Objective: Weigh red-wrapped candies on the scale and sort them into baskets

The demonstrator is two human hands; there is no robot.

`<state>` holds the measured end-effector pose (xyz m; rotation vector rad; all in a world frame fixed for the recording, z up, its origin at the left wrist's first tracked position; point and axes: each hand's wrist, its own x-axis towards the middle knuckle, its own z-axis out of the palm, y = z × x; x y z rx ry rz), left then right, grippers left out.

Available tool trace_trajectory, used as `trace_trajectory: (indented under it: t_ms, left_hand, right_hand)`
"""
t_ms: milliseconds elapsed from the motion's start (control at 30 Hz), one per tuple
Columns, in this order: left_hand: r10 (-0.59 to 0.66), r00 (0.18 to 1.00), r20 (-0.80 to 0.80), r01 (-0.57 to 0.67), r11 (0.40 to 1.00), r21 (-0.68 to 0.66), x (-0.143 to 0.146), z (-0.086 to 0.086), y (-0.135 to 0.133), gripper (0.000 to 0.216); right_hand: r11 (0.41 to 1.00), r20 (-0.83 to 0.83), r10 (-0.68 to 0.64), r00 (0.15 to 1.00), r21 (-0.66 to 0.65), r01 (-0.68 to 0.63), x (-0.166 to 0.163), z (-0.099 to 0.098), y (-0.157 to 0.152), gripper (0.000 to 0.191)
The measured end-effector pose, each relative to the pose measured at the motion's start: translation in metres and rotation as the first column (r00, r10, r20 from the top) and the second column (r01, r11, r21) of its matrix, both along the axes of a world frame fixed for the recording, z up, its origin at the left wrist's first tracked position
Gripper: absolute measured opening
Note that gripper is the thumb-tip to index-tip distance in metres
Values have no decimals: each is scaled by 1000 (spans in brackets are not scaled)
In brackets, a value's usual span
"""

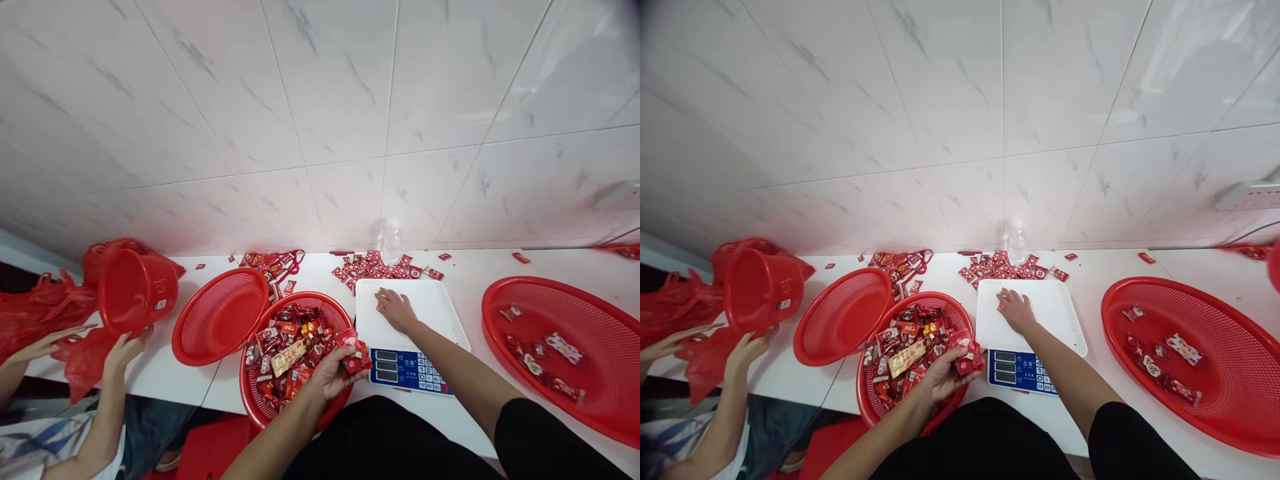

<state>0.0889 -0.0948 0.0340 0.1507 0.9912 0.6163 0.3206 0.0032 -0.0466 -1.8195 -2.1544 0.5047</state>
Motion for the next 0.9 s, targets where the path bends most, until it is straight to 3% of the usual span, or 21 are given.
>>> trace_trajectory:
  t_ms: [267, 433, 500, 567, 667, 800, 900]
  left_hand:
    - [-11, 999, 38, 12, 1000, -28, 11, -1, 1, 27]
    - [-50, 996, 79, 50, 999, 11, 27, -7, 9, 28]
    - [-74, 991, 113, 72, 997, 24, 34, -10, 11, 25]
    - [-103, 977, 185, 101, 995, 25, 41, -13, 13, 16]
    - [-114, 946, 304, 118, 993, 5, 50, -12, 14, 9]
    - [-111, 913, 393, 127, 992, -13, 57, -9, 14, 13]
    - [-93, 928, 362, 89, 996, 27, 58, -12, 13, 11]
  right_hand:
    - [996, -167, -90, 982, -40, 84, 12, 5, -40, 29]
    - [990, -319, -144, 937, -51, 135, 6, 38, -75, 29]
    - [995, -397, -92, 913, -9, 96, -7, 60, -91, 26]
    - [993, -514, 82, 854, 112, -28, -22, 79, -106, 20]
    - [940, -408, 309, 859, 271, -209, -42, 95, -122, 19]
    - [898, -223, 374, 900, 330, -291, -51, 98, -131, 22]
    - [891, -174, 375, 910, 339, -303, -50, 98, -135, 26]
